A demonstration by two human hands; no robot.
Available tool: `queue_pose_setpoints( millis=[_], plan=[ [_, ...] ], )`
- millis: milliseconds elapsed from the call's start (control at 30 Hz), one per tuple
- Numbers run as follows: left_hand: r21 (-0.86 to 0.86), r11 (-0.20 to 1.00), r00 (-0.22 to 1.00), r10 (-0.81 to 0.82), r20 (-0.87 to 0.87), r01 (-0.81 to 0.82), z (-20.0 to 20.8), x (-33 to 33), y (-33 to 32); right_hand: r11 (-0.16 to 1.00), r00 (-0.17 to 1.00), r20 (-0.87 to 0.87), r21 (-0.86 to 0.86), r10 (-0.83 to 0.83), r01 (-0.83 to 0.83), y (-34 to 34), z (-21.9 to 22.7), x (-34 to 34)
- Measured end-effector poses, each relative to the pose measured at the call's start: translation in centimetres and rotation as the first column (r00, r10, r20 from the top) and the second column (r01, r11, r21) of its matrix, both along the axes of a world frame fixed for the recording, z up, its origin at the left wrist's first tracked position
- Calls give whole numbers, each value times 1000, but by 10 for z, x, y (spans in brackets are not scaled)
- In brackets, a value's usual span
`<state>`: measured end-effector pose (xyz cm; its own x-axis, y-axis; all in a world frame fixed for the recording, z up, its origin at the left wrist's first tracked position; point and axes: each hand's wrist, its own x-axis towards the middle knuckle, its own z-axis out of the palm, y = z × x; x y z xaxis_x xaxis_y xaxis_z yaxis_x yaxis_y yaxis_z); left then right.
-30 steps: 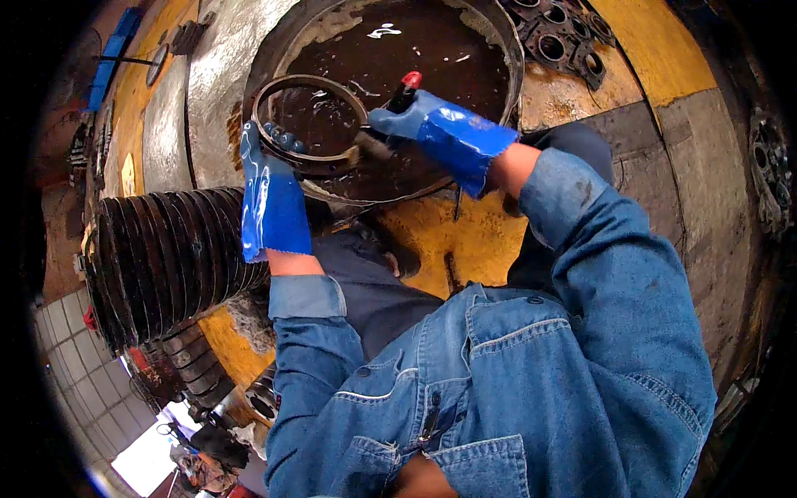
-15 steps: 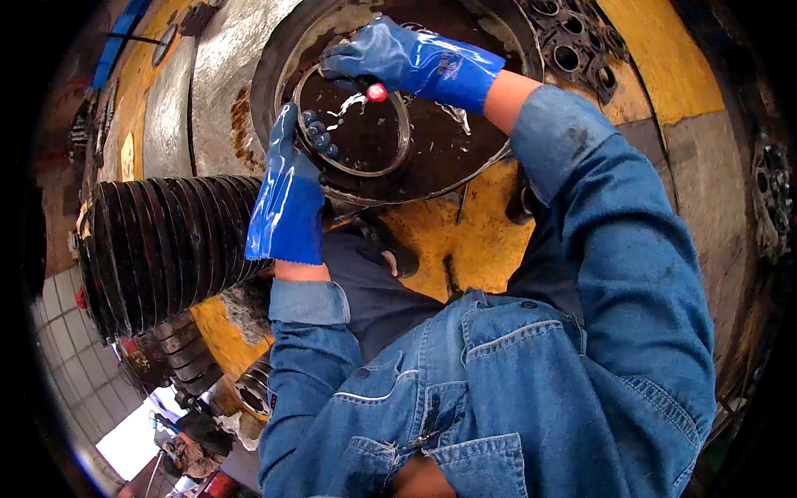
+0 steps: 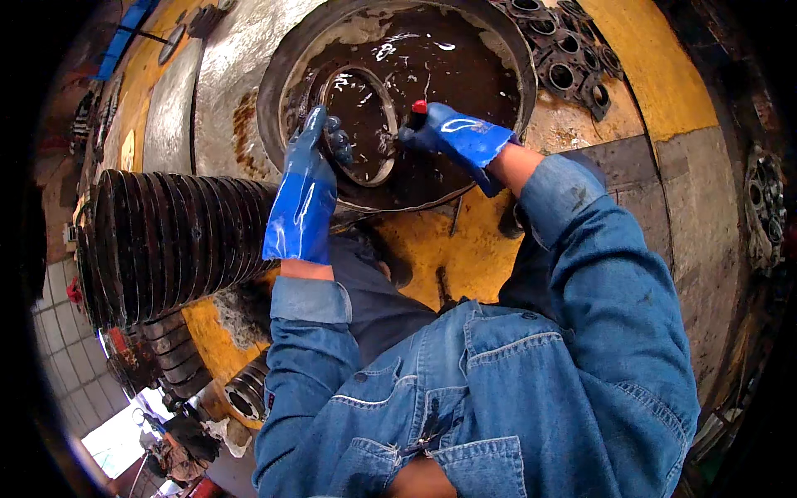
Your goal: The person sits on the floor and repeatedly dips metal rings into a bucket of dark liquid, then scrubs them with a brush. The cleaned rings are placed on a stack nearby.
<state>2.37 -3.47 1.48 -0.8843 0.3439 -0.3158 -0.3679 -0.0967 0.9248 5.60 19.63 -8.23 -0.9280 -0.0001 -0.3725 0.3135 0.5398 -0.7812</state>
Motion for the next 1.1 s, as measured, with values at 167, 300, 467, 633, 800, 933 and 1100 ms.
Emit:
queue_pose_setpoints(
  millis=[167, 300, 467, 633, 800, 933, 1100],
  plan=[
    [-42, 999, 998, -34, -45, 32, -3, 2, 11, 962, 1000, 22, -274, 15, -8, 15, 21, 24],
    [-57, 998, 1000, -12, -3, 12, -9, 2, 8, 975, 986, 3, -148, -166, 165, 20, 101, 26],
    [-154, 986, 997, -66, -29, 60, 0, 5, 18, 874, 849, -397, -466, -348, 141, 32, 142, 28],
    [-149, 982, 988, -127, -82, 114, -4, 9, 8, 997, 949, -315, -79, -12, -14, -5, 187, 5],
    [-85, 991, 993, -104, -57, 99, -1, 6, 12, 923, 852, -388, -298, -351, 245, 47, 145, -26],
    [7, 998, 997, -54, -53, 55, 13, 10, 7, 880, 839, -273, -70, -470, 470, 76, 92, -34],
    [22, 997, 995, -68, -73, 69, 18, 15, 2, 913, 914, -51, 55, -402, 405, 61, 89, 9]
  ],
)
